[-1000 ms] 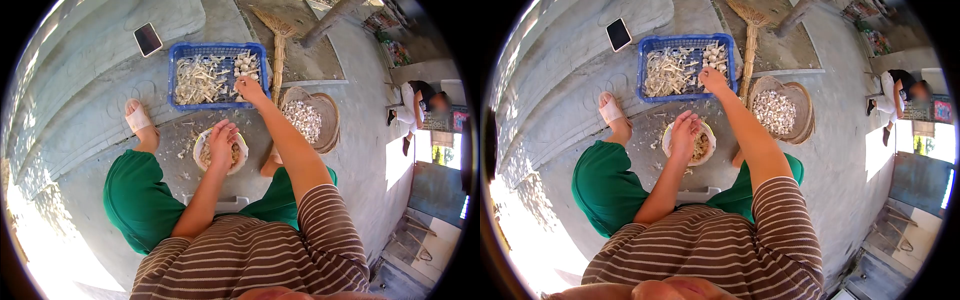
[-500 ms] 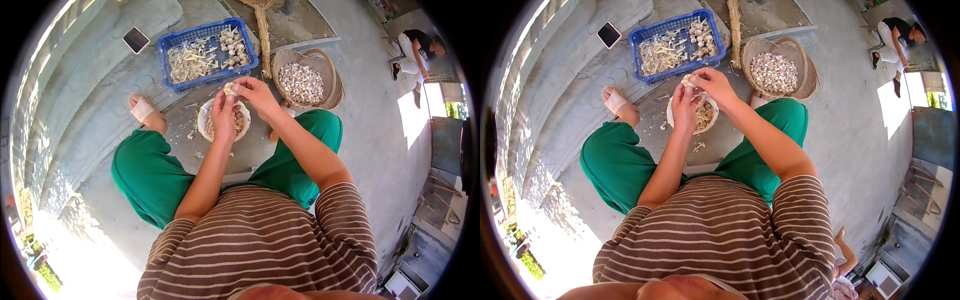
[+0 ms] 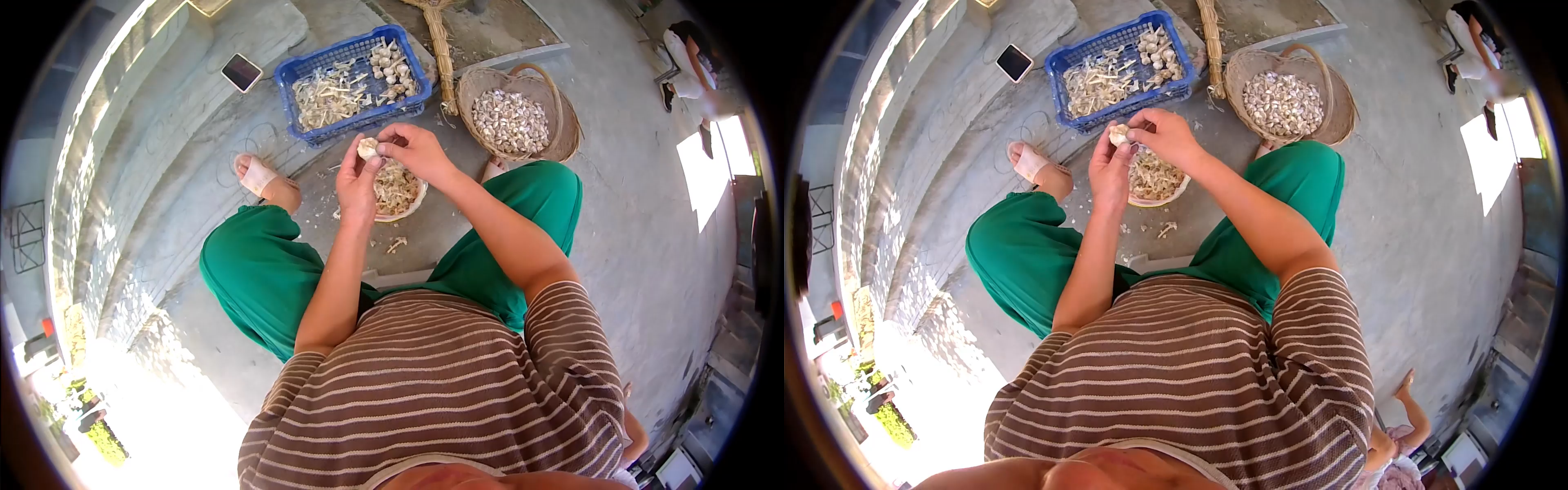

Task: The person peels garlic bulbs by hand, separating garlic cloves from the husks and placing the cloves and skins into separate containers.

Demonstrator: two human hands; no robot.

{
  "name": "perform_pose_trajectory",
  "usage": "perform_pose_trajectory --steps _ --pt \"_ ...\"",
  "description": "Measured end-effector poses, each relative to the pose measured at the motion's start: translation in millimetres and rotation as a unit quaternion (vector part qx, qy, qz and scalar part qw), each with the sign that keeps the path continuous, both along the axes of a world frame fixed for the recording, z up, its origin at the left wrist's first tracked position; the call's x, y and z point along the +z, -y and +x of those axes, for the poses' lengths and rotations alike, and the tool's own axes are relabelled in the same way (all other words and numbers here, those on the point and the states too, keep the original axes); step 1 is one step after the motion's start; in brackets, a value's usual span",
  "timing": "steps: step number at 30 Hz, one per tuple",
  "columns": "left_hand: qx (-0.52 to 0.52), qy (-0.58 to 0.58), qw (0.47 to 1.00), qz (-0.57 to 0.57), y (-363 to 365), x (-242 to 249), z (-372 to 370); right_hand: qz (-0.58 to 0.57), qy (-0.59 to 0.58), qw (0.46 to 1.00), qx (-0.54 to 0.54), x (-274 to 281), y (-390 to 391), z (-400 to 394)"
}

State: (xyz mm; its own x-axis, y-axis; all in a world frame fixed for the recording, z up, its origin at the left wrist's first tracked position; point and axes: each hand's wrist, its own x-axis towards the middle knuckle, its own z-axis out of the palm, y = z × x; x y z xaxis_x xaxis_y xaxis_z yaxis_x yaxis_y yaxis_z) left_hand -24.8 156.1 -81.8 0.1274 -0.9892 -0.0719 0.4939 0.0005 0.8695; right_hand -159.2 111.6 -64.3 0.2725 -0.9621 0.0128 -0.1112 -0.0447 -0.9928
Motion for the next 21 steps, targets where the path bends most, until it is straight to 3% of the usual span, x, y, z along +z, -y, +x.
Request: perform_pose_trajectory --steps 4,7,10,12,19,21 --pt "-0.019 0.039 0.999 0.007 -0.1 0.3 3.6 -0.184 -0.044 0.981 -0.029 14.9 -7.0 0.5" --pt "-0.038 0.111 0.993 0.013 -3.7 -1.1 7.2 -0.243 -0.092 0.965 -0.024 11.8 -5.8 -2.3" --pt "-0.037 0.142 0.989 0.001 -6.0 -7.4 10.1 -0.218 -0.108 0.970 -0.014 10.8 -5.0 -1.5" --pt "-0.023 0.223 0.974 -0.031 -8.0 -10.4 11.8 -0.192 -0.108 0.975 -0.026 11.9 -7.8 2.7" --pt "-0.044 0.206 0.977 -0.007 -13.0 3.5 11.2 -0.161 -0.102 0.980 -0.057 10.0 -7.9 6.0" --pt "-0.062 0.138 0.986 0.066 -15.6 13.3 10.4 -0.108 -0.065 0.991 -0.049 5.1 -6.0 5.0"
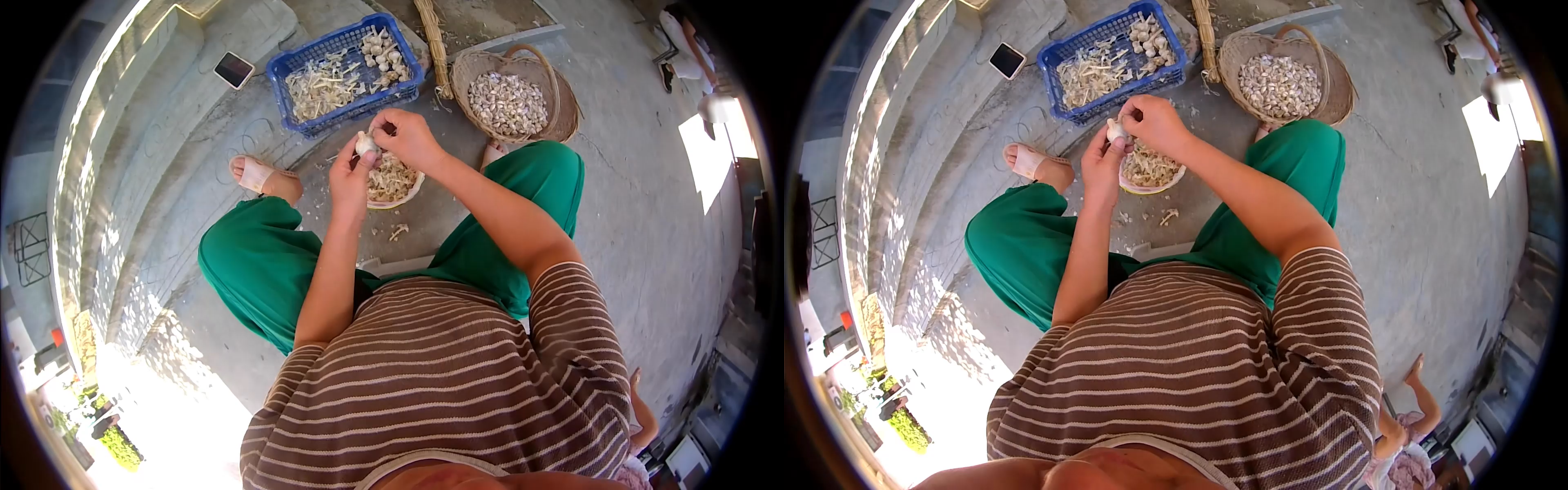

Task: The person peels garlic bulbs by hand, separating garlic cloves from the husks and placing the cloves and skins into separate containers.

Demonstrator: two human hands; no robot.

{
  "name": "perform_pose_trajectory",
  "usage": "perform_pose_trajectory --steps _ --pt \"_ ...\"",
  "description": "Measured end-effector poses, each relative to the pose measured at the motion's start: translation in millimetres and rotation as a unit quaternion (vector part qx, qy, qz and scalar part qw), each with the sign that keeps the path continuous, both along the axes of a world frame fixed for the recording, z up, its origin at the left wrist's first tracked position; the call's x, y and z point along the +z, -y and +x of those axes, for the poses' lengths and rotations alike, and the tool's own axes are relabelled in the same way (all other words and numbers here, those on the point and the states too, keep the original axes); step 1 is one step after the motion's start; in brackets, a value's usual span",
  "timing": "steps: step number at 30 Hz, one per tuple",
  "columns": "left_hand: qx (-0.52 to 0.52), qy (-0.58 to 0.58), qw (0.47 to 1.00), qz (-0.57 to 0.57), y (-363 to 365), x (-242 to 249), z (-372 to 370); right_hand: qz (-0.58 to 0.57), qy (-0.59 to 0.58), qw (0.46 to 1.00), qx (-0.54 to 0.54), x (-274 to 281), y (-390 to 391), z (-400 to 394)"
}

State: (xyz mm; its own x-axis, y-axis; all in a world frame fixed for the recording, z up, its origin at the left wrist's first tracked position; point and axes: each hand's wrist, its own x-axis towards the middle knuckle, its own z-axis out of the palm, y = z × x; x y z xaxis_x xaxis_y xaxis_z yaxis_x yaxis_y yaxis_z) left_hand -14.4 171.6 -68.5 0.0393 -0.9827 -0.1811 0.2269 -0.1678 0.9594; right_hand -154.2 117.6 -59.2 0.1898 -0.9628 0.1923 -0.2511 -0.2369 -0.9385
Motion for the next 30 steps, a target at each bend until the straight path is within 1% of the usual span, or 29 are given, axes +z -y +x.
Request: perform_pose_trajectory --steps 1,3,4,5,6,7,9,10,12,14,16,17,18,19,20,22,23,25,26,28,29,30 --pt "0.000 0.000 1.000 0.000 0.9 -0.2 0.6 0.052 0.039 0.998 0.009 -2.9 0.9 -0.4" --pt "-0.014 -0.108 0.994 -0.007 3.8 -0.4 2.0 0.075 0.050 0.996 0.013 -7.7 1.7 -0.8" --pt "-0.013 -0.108 0.994 -0.006 4.4 -0.8 2.8 0.098 0.061 0.993 0.017 -9.8 1.6 -0.7" --pt "-0.005 -0.159 0.987 0.001 4.3 -1.4 4.0 0.100 0.061 0.993 0.017 -12.4 1.1 -0.2" --pt "0.002 -0.208 0.978 0.008 4.2 -2.9 5.3 0.017 -0.037 0.999 -0.010 -16.0 0.5 0.1" --pt "0.002 -0.208 0.978 0.010 5.1 -4.1 7.6 -0.066 -0.136 0.988 -0.038 -19.4 -0.2 -0.4" --pt "0.021 -0.264 0.964 0.011 6.4 -3.1 11.3 -0.048 -0.155 0.986 -0.022 -29.0 2.4 -3.5" --pt "0.021 -0.264 0.964 0.013 5.6 -1.8 10.9 -0.033 -0.175 0.984 -0.004 -34.3 3.9 -4.9" --pt "0.050 -0.297 0.953 0.013 5.9 1.5 11.8 -0.035 -0.171 0.985 0.011 -41.5 4.6 -5.6" --pt "0.052 -0.310 0.949 0.031 6.6 -6.9 17.8 -0.038 -0.165 0.985 0.026 -45.5 3.8 -5.0" --pt "0.053 -0.322 0.944 0.048 6.2 -11.1 21.4 -0.100 -0.111 0.988 0.027 -43.2 2.2 -4.2" --pt "0.067 -0.320 0.943 0.059 6.1 -13.4 22.3 -0.101 -0.112 0.988 0.028 -41.8 2.4 -4.0" --pt "0.081 -0.318 0.942 0.069 5.9 -12.0 21.7 -0.025 -0.036 0.997 0.057 -33.5 1.9 -2.9" --pt "0.081 -0.319 0.942 0.067 5.4 -10.7 19.7 0.050 0.040 0.994 0.086 -24.7 0.8 -1.9" --pt "0.078 -0.303 0.948 0.057 4.1 -9.8 16.8 0.048 0.040 0.994 0.086 -17.9 -2.4 -0.8" --pt "0.073 -0.286 0.954 0.047 2.6 -10.5 12.8 0.198 0.101 0.965 0.137 -9.9 -7.9 -0.1" --pt "0.064 -0.275 0.959 0.034 2.3 -11.6 11.0 0.197 0.100 0.966 0.136 -9.9 -7.4 -1.4" --pt "0.054 -0.263 0.963 0.023 0.7 -12.8 10.6 0.227 0.184 0.944 0.151 -13.3 -7.9 -2.5" --pt "0.049 -0.284 0.957 0.027 0.9 -12.6 11.6 0.225 0.184 0.945 0.151 -14.6 -8.4 -3.0" --pt "0.042 -0.305 0.951 0.027 1.0 -11.5 13.5 0.284 0.257 0.912 0.143 -12.9 -10.2 -3.2" --pt "0.044 -0.321 0.945 0.035 1.3 -10.9 14.4 0.282 0.256 0.913 0.144 -12.0 -11.8 -3.0" --pt "0.046 -0.337 0.939 0.042 1.8 -9.4 14.9 0.315 0.304 0.889 0.132 -8.5 -15.2 -2.0"
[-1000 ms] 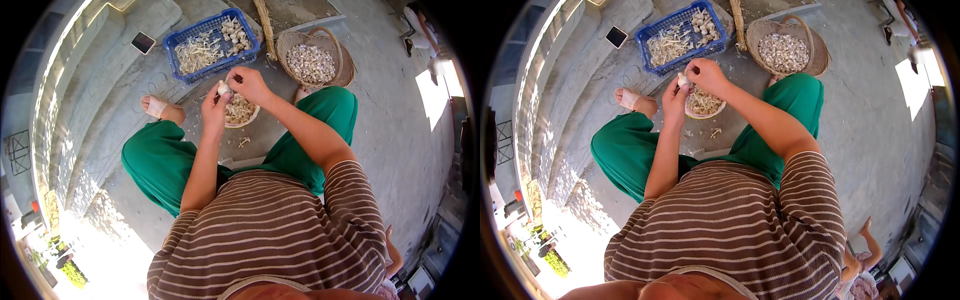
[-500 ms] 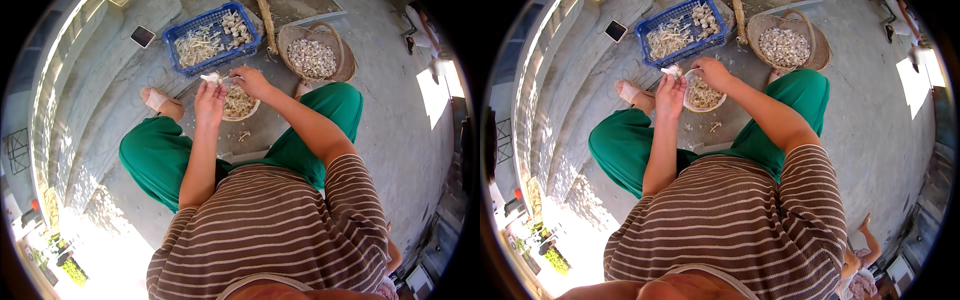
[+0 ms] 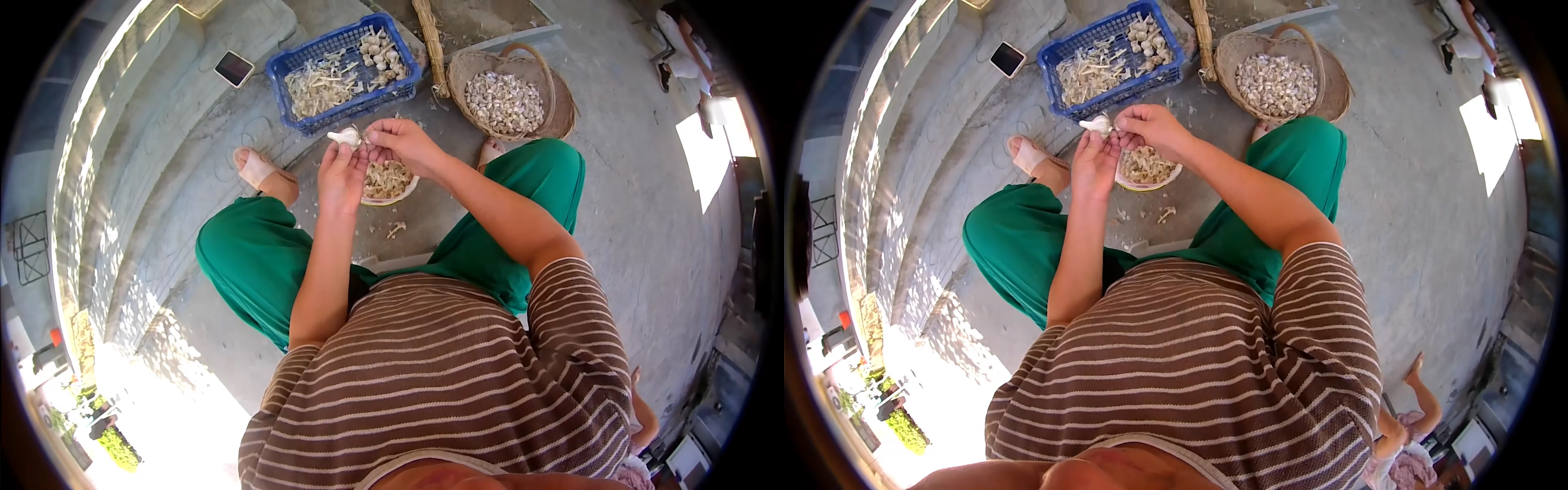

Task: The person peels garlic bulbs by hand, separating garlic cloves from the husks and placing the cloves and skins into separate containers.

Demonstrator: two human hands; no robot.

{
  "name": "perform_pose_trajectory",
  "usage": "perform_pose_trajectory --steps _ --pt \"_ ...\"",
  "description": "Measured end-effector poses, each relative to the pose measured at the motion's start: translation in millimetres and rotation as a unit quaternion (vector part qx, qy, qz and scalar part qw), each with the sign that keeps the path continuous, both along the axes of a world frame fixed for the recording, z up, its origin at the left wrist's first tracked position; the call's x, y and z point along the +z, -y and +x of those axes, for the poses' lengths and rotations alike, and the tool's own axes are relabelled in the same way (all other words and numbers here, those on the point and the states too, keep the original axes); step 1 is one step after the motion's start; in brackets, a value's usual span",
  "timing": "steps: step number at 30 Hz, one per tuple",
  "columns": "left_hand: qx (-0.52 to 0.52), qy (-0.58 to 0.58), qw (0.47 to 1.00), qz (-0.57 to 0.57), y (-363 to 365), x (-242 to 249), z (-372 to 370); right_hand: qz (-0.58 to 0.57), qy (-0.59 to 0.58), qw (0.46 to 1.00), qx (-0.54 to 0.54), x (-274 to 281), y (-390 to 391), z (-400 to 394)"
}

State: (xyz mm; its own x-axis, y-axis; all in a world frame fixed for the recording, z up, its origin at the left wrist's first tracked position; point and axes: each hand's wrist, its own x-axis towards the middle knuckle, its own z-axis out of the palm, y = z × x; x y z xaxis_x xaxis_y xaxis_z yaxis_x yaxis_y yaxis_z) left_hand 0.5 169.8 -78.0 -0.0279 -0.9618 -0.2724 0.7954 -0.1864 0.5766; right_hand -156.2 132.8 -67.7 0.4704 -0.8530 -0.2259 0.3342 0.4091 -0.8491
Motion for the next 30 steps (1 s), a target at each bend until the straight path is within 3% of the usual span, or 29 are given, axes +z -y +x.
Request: perform_pose_trajectory --steps 1,5,8,10,14,16,18,22,24,25,27,28,30 --pt "0.000 -0.001 1.000 -0.002 0.1 0.8 0.4 0.049 0.042 0.998 -0.013 2.3 -2.1 0.7" --pt "0.021 -0.024 0.999 0.024 -2.4 0.2 1.0 0.043 0.064 0.996 -0.041 -13.2 -1.6 -4.6" --pt "0.017 -0.042 0.998 0.054 -5.2 0.0 -3.1 0.034 0.007 0.995 -0.088 -40.0 9.3 -24.1" --pt "0.016 -0.054 0.996 0.065 -4.7 -3.0 -3.5 0.049 -0.143 0.984 -0.095 -45.6 11.6 -33.9" --pt "0.032 -0.053 0.994 0.094 -1.3 -13.7 -3.9 0.069 -0.119 0.984 -0.110 -61.9 8.2 -49.6" --pt "0.034 -0.052 0.993 0.102 -2.7 -14.5 -3.7 0.095 -0.013 0.928 -0.359 -64.1 18.0 -69.0" --pt "0.014 -0.065 0.993 0.102 -3.8 -12.7 -5.5 0.106 0.104 0.864 -0.481 -53.9 34.3 -99.2" --pt "0.008 -0.038 0.997 0.061 -2.4 -9.3 -13.0 0.163 0.144 0.859 -0.464 -52.9 40.6 -110.5" --pt "0.016 0.025 0.999 0.045 -2.7 -5.0 -19.0 0.141 0.007 0.937 -0.319 -60.6 31.0 -95.7" --pt "0.025 0.022 0.998 0.047 -3.1 -3.6 -20.7 0.142 0.002 0.940 -0.311 -52.4 24.2 -83.9" --pt "0.000 0.062 0.998 0.004 -3.6 -2.1 -22.7 0.012 -0.055 0.986 -0.156 -33.9 10.7 -57.1" --pt "0.007 0.060 0.998 0.004 -4.3 -3.3 -23.2 0.011 -0.057 0.987 -0.150 -24.6 6.1 -46.5" --pt "-0.010 0.127 0.992 0.008 -4.5 -3.6 -25.3 -0.112 -0.098 0.985 -0.083 -10.1 4.1 -29.8"
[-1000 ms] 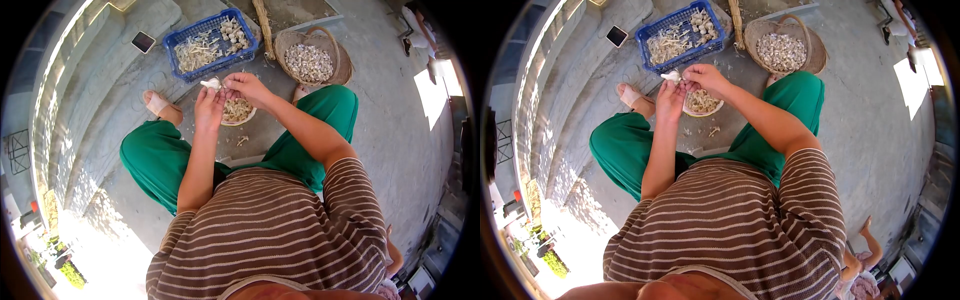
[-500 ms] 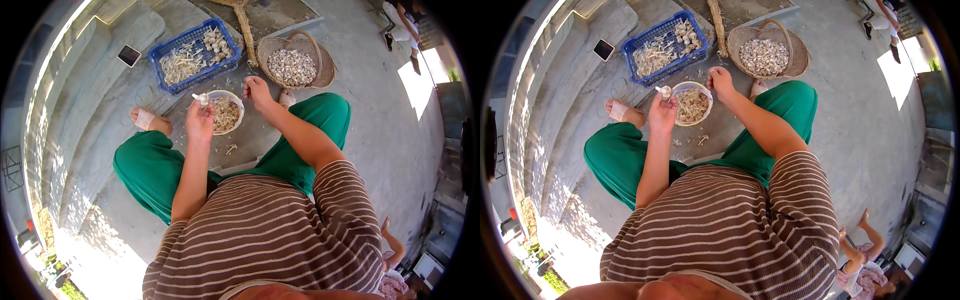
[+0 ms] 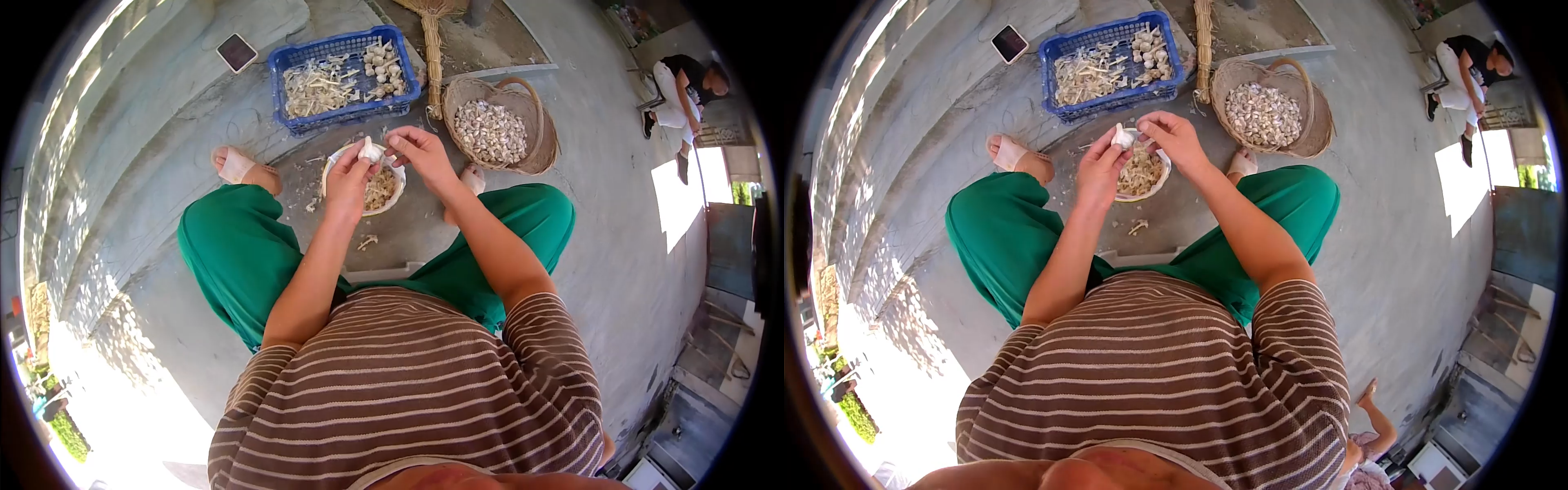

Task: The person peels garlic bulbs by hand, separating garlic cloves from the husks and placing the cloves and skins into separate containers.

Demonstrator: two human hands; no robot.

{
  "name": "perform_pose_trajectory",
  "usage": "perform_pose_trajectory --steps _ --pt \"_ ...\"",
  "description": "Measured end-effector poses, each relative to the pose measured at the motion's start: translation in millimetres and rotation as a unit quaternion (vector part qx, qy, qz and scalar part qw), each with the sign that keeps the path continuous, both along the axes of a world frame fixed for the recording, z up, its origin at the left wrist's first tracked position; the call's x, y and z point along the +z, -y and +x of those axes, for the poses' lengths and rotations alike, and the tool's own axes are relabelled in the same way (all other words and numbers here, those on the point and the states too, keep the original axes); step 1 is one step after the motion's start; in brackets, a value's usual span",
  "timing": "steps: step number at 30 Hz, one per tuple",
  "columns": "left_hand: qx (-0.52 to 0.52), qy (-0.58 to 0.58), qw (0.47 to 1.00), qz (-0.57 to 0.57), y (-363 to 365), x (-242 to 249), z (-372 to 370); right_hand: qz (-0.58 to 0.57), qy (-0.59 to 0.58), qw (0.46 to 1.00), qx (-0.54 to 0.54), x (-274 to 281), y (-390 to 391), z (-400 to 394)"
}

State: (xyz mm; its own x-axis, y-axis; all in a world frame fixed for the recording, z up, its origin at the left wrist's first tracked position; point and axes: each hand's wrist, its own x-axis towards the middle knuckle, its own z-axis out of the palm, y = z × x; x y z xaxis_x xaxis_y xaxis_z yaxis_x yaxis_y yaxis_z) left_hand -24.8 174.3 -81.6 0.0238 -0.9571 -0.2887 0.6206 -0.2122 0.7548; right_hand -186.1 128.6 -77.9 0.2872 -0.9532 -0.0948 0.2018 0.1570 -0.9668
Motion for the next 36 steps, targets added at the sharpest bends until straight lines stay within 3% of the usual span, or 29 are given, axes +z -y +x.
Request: perform_pose_trajectory --steps 4,6,9,12,14,19,21,23,30,32,34,36 --pt "0.011 0.081 0.997 -0.008 -1.1 -0.9 -2.9 -0.064 -0.110 0.992 0.013 -0.7 3.1 14.9" --pt "0.028 0.176 0.984 -0.026 -1.1 -4.0 -1.6 -0.057 -0.105 0.993 0.015 -2.1 4.2 19.9" --pt "0.037 0.227 0.971 -0.058 -0.7 -9.5 0.8 -0.051 -0.112 0.992 0.000 -5.0 2.7 24.3" --pt "0.029 0.261 0.962 -0.068 -2.7 -12.2 0.3 -0.073 -0.143 0.987 -0.012 -3.7 -1.3 23.7" --pt "0.027 0.259 0.963 -0.069 -4.6 -12.4 -2.7 -0.180 -0.217 0.957 -0.064 1.8 -6.0 23.9" --pt "0.037 0.257 0.962 -0.089 -7.8 -14.5 -6.9 -0.188 -0.212 0.956 -0.079 -5.8 -8.5 25.0" --pt "0.035 0.321 0.942 -0.086 -11.5 -11.2 -6.3 -0.182 -0.207 0.958 -0.076 -7.4 -10.8 26.2" --pt "0.037 0.316 0.945 -0.073 -14.4 -5.4 -6.5 -0.012 -0.092 0.994 -0.054 -8.5 -11.5 27.6" --pt "0.058 0.204 0.976 -0.050 -28.6 -3.9 0.2 -0.009 -0.020 0.996 -0.091 -9.7 -32.8 39.2" --pt "0.048 0.173 0.983 -0.027 -27.0 -5.0 3.6 -0.085 -0.062 0.991 -0.079 -15.2 -29.4 36.9" --pt "0.033 0.145 0.989 -0.010 -18.4 -7.9 5.5 -0.090 -0.058 0.992 -0.068 -7.7 -22.2 34.8" --pt "0.029 0.013 0.999 0.025 -12.0 -9.0 6.7 -0.095 -0.051 0.993 -0.053 -2.4 -19.0 35.9"
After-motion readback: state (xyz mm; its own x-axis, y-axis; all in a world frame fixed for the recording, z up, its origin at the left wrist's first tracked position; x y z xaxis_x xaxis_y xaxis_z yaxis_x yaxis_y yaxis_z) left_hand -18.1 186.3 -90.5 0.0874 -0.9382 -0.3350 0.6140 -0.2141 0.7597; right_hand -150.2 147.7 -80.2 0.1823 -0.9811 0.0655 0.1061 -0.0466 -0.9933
